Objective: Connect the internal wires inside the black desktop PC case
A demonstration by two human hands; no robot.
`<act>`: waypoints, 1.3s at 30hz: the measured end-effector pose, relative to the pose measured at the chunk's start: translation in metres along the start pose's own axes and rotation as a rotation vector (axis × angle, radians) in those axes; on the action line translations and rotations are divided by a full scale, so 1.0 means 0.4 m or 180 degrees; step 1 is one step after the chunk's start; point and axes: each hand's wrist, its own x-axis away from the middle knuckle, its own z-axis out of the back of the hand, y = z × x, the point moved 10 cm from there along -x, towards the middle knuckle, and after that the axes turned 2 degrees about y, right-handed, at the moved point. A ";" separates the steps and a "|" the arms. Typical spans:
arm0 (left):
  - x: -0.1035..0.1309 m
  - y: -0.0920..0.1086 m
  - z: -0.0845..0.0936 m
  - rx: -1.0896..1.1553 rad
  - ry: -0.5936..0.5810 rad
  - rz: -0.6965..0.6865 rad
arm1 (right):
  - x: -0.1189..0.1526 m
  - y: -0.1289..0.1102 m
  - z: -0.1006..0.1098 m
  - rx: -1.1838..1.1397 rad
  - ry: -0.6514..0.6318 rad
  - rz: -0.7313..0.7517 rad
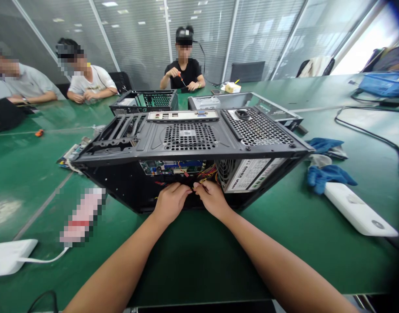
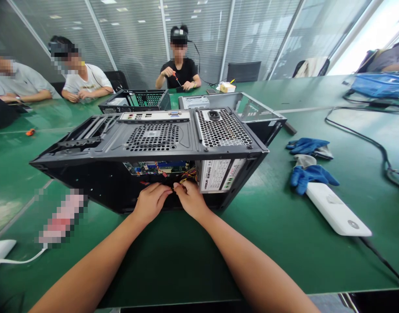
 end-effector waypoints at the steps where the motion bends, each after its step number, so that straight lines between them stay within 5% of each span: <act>1: 0.000 -0.001 0.001 0.0025 0.0038 -0.0002 | -0.002 0.005 -0.002 -0.0065 -0.0024 -0.0038; 16: -0.012 0.036 0.025 -0.0887 0.0341 -0.0344 | -0.012 0.072 -0.047 -0.1445 -0.0310 -0.0917; 26: 0.010 0.001 -0.005 -0.0281 0.0272 -0.0154 | -0.008 0.064 -0.043 -0.1272 -0.0191 -0.0810; 39: 0.010 0.019 0.009 -0.0178 0.0375 -0.0236 | -0.011 0.072 -0.043 -0.1346 -0.0310 -0.0577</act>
